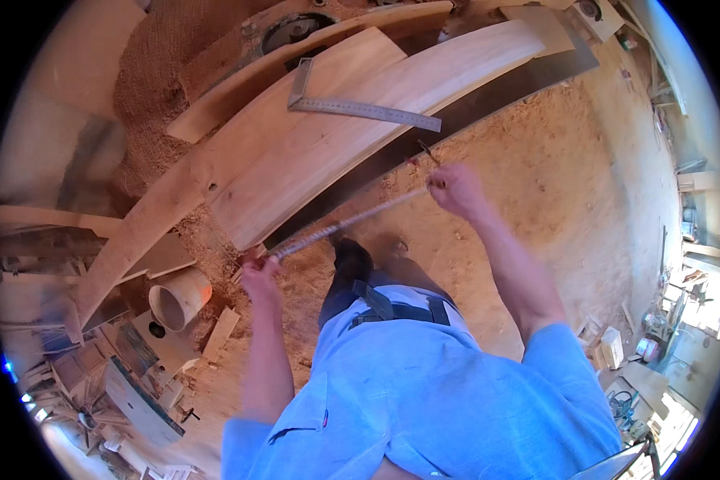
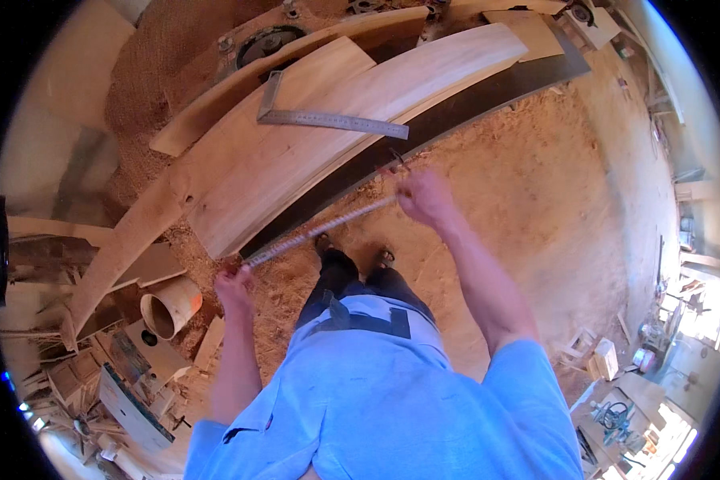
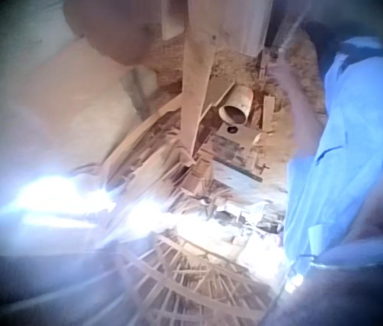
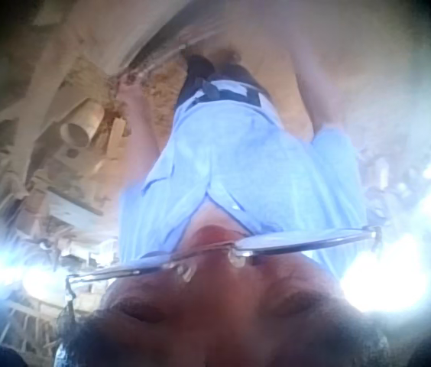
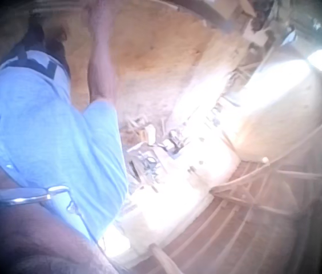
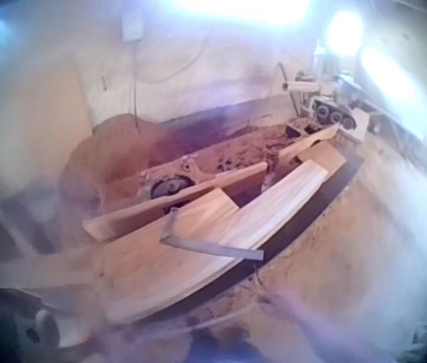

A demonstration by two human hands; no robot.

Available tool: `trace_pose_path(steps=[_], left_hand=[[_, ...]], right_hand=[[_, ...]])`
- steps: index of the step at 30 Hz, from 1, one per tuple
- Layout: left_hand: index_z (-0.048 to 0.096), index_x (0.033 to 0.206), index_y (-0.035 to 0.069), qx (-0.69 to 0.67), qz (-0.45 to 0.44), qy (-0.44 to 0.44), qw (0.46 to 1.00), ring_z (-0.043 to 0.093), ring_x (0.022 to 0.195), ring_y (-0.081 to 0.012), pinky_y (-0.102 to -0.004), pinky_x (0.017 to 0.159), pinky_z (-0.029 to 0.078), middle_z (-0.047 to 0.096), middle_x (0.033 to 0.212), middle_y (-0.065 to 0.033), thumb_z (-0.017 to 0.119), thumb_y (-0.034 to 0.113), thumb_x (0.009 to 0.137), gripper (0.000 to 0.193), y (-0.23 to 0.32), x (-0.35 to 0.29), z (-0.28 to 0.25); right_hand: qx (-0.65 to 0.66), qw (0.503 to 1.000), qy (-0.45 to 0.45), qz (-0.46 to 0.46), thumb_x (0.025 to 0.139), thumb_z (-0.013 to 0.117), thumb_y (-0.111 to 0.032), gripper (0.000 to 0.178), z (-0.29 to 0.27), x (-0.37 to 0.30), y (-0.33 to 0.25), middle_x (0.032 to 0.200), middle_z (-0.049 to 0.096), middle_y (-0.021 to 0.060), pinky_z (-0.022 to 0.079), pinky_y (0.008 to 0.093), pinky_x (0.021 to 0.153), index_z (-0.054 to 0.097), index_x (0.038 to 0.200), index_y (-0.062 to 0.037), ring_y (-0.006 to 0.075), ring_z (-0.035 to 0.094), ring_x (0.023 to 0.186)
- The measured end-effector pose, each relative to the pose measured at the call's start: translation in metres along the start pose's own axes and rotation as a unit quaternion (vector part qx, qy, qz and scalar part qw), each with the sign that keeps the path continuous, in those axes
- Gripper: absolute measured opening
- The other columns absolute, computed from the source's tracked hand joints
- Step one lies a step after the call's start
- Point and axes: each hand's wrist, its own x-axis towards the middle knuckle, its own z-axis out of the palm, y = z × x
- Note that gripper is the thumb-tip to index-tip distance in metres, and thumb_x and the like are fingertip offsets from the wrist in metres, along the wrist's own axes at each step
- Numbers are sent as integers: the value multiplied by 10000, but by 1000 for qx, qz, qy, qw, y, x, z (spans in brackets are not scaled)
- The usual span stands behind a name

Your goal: The person measures and marks a wooden plank using a try square and a pencil. They then use a tape measure to verify dimensions and mark additional points on the wood. Finally, the person picks up a different piece of wood and places it on a workbench.

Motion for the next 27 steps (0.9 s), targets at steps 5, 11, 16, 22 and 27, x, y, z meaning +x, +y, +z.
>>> trace_pose_path(steps=[5, 11, 16, 22, 27], left_hand=[[626, 1142, -17, 162, 150, -88, 971, 559, 734, -124, -266, 687, 484, 575, 831, -30, 668, -25, 850, 295, 26, -39, 43], [647, 1067, -5, 200, 300, -33, 932, 594, 858, -148, -295, 793, 494, 622, 900, -54, 656, 21, 877, 192, 99, -32, 86], [636, 1115, -4, 168, 313, 154, 922, 601, 984, -190, -329, 888, 482, 642, 1043, -84, 645, 41, 891, 230, 96, 6, 38], [506, 1357, -33, 37, 123, 159, 979, 553, 1172, -212, -358, 1011, 433, 610, 1253, -102, 620, 198, 946, 485, 84, 52, -16], [499, 1389, 8, -206, -54, -46, 976, 546, 1229, -230, -380, 1043, 430, 585, 1354, -98, 555, 366, 979, 547, 45, 96, -21]], right_hand=[[230, 953, -66, 187, 770, 677, -205, 164, 33, -101, -7, 638, 631, 104, 458, 354, 569, 726, 798, -51, 227, 597, 591], [417, 823, -72, 378, 792, 695, -211, 191, 68, -180, 2, 650, 618, 25, 410, 273, 553, 709, 796, -21, 109, 538, 587], [548, 696, 114, 450, 812, 683, -173, 155, 88, -205, 28, 721, 648, 51, 446, 265, 559, 680, 845, -21, 133, 588, 618], [620, 601, 249, 438, 924, 614, -236, 188, 60, -151, 73, 757, 634, 71, 506, 309, 553, 622, 913, -48, 185, 624, 647], [637, 590, 332, 369, 966, 564, -227, 182, 15, -68, 149, 805, 632, 82, 505, 321, 565, 580, 971, -46, 200, 613, 658]])
